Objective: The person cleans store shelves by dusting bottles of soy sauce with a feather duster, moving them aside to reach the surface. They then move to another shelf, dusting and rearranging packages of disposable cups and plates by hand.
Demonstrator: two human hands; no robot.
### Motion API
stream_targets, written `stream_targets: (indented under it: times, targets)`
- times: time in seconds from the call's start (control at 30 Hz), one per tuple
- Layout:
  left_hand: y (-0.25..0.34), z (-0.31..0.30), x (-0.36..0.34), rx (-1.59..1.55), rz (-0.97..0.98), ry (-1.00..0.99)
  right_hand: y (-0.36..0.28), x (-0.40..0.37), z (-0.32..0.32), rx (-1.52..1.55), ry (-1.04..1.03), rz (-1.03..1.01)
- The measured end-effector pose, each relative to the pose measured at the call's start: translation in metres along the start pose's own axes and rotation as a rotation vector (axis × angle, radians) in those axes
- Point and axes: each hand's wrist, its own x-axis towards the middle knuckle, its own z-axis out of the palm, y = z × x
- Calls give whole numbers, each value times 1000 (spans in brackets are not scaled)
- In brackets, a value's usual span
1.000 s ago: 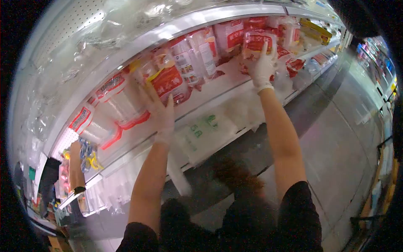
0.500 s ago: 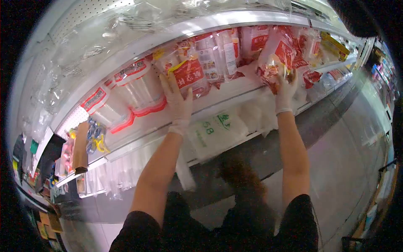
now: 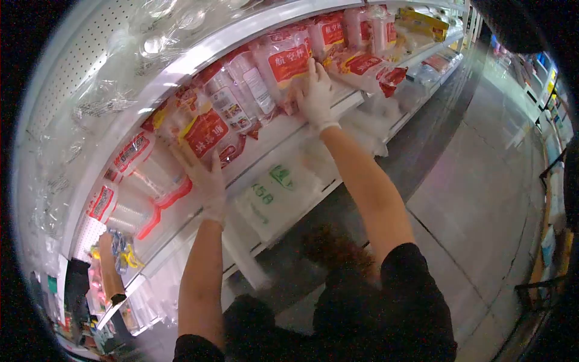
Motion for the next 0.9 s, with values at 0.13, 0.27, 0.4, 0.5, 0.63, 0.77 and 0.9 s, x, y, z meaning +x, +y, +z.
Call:
stream_targets:
  times: [0.13,0.27,0.4,0.5,0.63,0.77,0.9]
  targets:
    - [-5,2,2,11,17,20,26,-15,-41,100,200,-38]
    - [9,-1,-1,-16,-24,35,85,-22,-59,791,302,781]
    - [8,-2,0,-19,42,68,116,-8,-61,811,358,766]
    - [9,-2,0,6,32,74,100,15,-76,1092,474,704]
    - [9,-2,-3,58,10,68,70,62,-92,817,587,499]
    - [24,-9,-2,37,4,16,50,96,-85,208,374,363]
    - [17,-2,1,-81,-3,38,51,100,-38,-188,-30,167]
